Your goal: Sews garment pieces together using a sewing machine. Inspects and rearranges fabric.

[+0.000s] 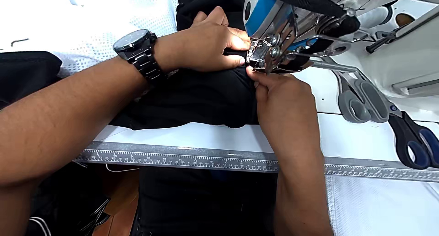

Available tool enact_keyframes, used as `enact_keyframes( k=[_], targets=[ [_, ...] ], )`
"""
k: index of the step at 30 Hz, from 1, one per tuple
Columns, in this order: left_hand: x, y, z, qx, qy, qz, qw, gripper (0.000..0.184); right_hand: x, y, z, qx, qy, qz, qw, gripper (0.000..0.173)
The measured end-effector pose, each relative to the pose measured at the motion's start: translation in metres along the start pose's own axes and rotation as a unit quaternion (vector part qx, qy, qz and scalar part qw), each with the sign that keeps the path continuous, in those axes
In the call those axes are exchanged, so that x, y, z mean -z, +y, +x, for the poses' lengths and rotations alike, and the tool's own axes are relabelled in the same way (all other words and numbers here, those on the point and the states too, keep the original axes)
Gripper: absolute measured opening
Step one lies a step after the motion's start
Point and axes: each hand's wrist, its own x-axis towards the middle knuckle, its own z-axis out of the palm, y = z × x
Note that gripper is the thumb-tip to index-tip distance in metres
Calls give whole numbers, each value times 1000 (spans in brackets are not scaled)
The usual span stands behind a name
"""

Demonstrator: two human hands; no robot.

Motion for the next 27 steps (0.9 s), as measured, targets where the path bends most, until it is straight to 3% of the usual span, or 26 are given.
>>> enact_keyframes(
  k=[6,12,22,25,27],
  targets=[
    [0,-2,2,-2,-1,5,1000,44,0,7,-2,-4,17,54,998,28],
    [1,-4,3,-5,-6,16,1000,45,7,22,-4,-22,-22,205,978,16],
    [-5,-19,10,-39,31,25,998,46,1,24,4,-42,-19,262,964,14],
    [-9,-19,10,-60,88,30,994,37,5,30,6,-45,-62,361,929,17],
    [3,5,-7,-34,131,43,990,24,16,32,5,-62,-140,483,862,22]
  ],
)
